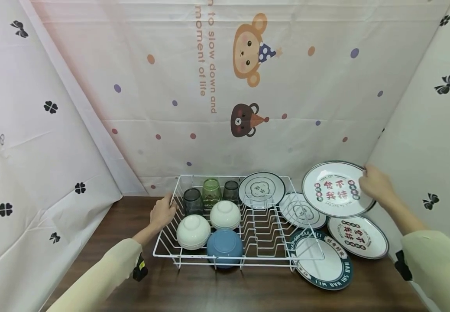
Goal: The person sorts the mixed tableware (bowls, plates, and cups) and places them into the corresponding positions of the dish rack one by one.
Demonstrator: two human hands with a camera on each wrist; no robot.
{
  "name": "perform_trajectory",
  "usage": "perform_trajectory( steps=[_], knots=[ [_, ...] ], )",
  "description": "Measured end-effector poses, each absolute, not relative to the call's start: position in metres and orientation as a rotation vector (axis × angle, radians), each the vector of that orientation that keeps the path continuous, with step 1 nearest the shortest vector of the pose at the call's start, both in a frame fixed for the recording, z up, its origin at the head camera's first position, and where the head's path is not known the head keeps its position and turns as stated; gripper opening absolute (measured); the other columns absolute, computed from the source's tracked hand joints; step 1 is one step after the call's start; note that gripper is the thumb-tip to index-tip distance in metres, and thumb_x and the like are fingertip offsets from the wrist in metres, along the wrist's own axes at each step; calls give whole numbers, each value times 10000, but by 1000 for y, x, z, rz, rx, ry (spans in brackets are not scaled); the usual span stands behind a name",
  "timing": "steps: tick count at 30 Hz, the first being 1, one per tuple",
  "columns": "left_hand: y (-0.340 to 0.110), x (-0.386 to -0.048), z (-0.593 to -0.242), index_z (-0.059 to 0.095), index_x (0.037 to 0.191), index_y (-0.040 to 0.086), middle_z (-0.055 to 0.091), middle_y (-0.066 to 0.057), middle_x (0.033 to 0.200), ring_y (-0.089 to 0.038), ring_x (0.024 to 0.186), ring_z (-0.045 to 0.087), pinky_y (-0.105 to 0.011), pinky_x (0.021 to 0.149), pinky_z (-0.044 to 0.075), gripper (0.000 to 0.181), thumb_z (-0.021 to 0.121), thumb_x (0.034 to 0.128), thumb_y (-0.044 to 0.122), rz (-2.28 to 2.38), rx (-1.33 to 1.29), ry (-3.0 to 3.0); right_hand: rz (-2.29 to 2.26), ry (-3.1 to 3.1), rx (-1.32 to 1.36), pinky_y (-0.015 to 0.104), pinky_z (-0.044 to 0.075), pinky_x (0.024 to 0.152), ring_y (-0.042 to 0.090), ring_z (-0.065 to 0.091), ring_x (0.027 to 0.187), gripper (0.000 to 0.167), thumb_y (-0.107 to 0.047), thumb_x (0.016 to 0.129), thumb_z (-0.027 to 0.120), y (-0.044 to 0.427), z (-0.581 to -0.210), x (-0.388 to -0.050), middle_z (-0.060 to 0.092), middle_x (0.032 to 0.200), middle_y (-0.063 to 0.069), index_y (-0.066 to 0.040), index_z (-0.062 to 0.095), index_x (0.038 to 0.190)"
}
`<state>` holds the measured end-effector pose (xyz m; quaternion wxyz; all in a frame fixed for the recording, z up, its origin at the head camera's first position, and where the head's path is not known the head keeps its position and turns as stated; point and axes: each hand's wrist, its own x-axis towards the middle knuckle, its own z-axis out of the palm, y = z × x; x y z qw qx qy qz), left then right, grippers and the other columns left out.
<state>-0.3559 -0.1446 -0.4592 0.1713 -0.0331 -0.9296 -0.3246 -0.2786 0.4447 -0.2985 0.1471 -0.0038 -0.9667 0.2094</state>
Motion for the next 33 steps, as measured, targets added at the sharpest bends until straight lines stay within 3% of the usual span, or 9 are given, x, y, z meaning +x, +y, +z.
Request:
perform_trajectory(
  steps=[6, 10, 13, 16, 20, 25, 29, 33],
  knots=[
    [-143, -354, -451, 659, 1201, 12, 736, -178, 873, -372, 725, 678, -540, 596, 510, 269, 562, 954, 58, -920, -62, -2633, 690, -2797, 65, 443, 454, 706, 482, 552, 893, 415, -31, 1029, 268, 412, -290, -281, 535, 986, 391, 268, 371, 1299],
    [-146, -357, -450, 584, 1360, -26, 726, -245, 950, -382, 733, 665, -529, 617, 516, 411, 542, 963, 71, -936, -78, -2684, 752, -2838, 74, 320, 458, 655, 315, 560, 786, 422, -59, 1062, 256, 398, -286, -279, 549, 949, 328, 256, 370, 1320],
    [-148, -357, -446, 543, 1380, -83, 707, -289, 991, -408, 764, 662, -528, 643, 519, 438, 529, 980, 96, -957, -131, -2722, 822, -2882, 55, 242, 456, 615, 164, 521, 738, 456, -94, 1084, 253, 388, -286, -277, 560, 962, 291, 252, 346, 1367],
    [-150, -354, -436, 558, 1326, -117, 677, -312, 1050, -464, 886, 661, -566, 717, 537, 428, 544, 979, 133, -919, -181, -2732, 920, -2916, 63, 244, 484, 614, 114, 525, 725, 480, -113, 1095, 260, 377, -286, -274, 571, 992, 278, 246, 320, 1407],
    [-147, -354, -409, 537, 1360, -104, 596, -328, 1276, -503, 1199, 554, -603, 975, 482, 484, 590, 977, 187, -834, -265, -2718, 1068, -2935, 108, 259, 509, 633, 102, 548, 738, 495, -122, 1103, 253, 362, -289, -271, 575, 1047, 267, 237, 292, 1442],
    [-119, -355, -370, 480, 1436, -77, 519, -324, 1419, -503, 1353, 429, -614, 1110, 376, 543, 616, 987, 196, -795, -400, -2772, 1303, -2903, 174, 275, 568, 681, 85, 598, 772, 510, -141, 1116, 247, 341, -297, -273, 547, 1170, 303, 220, 250, 1476],
    [-81, -353, -355, 442, 1467, -75, 536, -310, 1421, -480, 1349, 474, -583, 1116, 403, 521, 528, 1043, 214, -882, -579, -2832, 1507, -2869, 208, 306, 609, 788, 62, 641, 834, 524, -140, 1121, 278, 322, -306, -278, 489, 1298, 362, 194, 191, 1516],
    [-43, -349, -347, 362, 1547, 5, 520, -271, 1464, -423, 1354, 515, -544, 1107, 438, 529, 408, 1104, 290, -1349, -686, -2900, 1693, -2837, 190, 309, 595, 898, 49, 646, 912, 569, -135, 1120, 302, 306, -310, -284, 426, 1388, 370, 170, 92, 1553]
  ],
)
